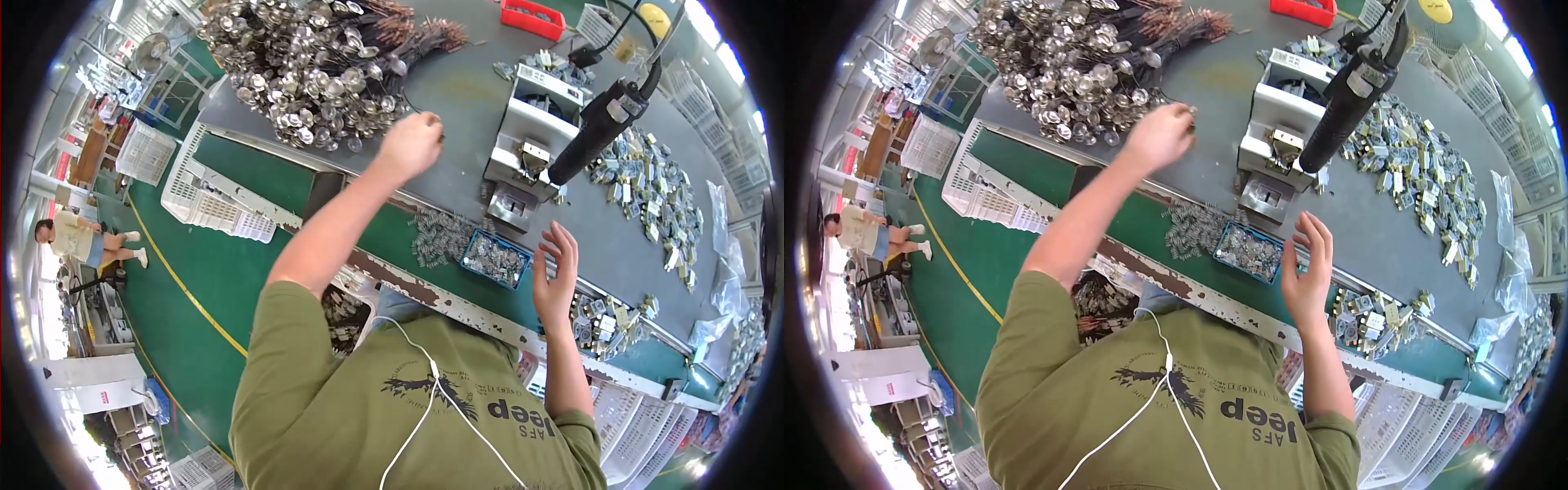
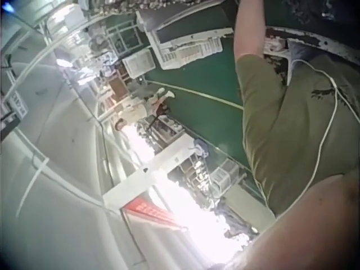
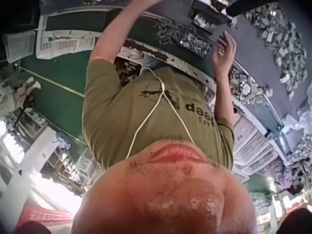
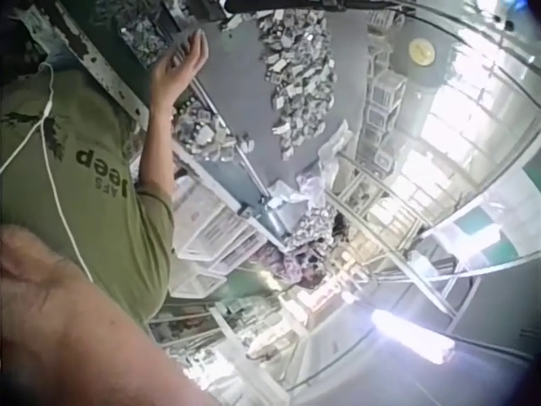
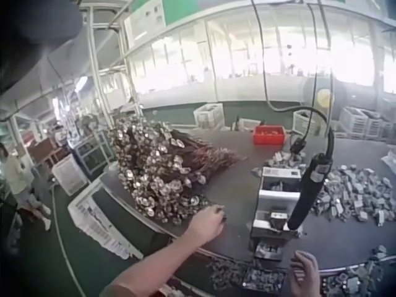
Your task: Assembling wire harnesses and electronic parts onto circuit boards and machinery on a production line.
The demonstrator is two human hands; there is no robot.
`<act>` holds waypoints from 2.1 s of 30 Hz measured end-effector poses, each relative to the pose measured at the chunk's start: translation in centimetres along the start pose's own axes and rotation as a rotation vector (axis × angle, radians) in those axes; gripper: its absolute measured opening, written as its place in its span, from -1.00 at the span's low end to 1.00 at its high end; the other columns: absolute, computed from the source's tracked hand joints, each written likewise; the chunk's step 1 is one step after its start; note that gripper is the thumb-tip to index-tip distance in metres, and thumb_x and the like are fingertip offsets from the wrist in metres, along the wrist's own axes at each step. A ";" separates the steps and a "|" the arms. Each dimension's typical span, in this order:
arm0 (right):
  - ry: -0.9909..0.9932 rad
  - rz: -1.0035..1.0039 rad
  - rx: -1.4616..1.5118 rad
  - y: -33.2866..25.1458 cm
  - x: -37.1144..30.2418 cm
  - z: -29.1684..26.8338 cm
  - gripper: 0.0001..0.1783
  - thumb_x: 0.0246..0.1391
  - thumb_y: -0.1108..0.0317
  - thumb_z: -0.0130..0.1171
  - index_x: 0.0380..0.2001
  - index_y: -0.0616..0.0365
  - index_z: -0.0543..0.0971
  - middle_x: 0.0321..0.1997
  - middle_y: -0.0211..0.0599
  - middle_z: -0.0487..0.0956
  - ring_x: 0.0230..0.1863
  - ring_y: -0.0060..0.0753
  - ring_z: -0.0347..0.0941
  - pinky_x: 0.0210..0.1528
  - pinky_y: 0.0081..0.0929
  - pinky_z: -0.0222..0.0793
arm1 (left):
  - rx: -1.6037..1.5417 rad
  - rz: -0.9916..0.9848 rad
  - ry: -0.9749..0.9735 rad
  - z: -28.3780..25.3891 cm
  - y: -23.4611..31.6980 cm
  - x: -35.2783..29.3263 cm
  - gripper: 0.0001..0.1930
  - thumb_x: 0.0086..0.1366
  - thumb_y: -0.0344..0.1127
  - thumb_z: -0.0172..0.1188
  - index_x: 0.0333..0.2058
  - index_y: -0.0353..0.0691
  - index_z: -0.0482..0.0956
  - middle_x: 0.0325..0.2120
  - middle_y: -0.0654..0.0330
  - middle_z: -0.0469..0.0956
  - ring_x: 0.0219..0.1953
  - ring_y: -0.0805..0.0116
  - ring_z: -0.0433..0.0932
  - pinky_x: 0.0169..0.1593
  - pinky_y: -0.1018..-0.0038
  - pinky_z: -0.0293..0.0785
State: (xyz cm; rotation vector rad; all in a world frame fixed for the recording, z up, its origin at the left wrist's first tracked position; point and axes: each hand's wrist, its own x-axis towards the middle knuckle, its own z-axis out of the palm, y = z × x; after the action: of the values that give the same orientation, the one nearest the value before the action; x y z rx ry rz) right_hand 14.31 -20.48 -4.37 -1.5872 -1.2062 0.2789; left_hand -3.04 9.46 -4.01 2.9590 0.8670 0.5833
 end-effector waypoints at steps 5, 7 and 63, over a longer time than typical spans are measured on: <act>-0.113 0.002 -0.082 -0.6 1.5 -0.3 -0.60 0.15 0.61 0.08 0.08 0.20 0.49 0.15 -0.16 0.45 0.06 -0.29 0.48 0.07 -0.43 0.43 | 0.102 -0.055 -0.041 -2.8 -4.3 -1.2 -0.66 0.02 -0.43 0.12 -0.15 -0.27 0.55 -0.06 0.03 0.55 -0.02 0.11 0.55 0.06 0.22 0.45; -0.142 -0.006 -0.070 -0.3 2.5 0.2 -0.60 0.14 0.62 0.09 0.07 0.18 0.50 0.14 -0.17 0.46 0.05 -0.31 0.48 0.07 -0.44 0.42 | 0.198 -0.030 -0.054 -1.7 -4.4 -1.6 -0.61 0.02 -0.44 0.13 -0.09 -0.21 0.57 0.02 0.07 0.52 0.05 0.16 0.50 0.10 0.23 0.40; -0.092 -0.183 -0.349 1.4 2.4 2.7 -0.61 0.11 0.56 0.20 0.05 0.16 0.54 0.02 -0.16 0.55 -0.08 -0.25 0.53 0.00 -0.41 0.44 | -0.532 0.156 0.015 1.7 5.1 -7.5 -0.76 0.18 -0.51 0.17 -0.15 -0.20 0.62 -0.06 0.17 0.57 -0.01 0.14 0.54 0.06 0.30 0.49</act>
State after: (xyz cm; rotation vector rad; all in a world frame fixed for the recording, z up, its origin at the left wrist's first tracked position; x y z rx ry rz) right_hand 14.27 -16.85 -5.75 -1.7589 -1.5236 0.0221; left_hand -5.61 1.34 -7.71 2.5450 0.3965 0.7100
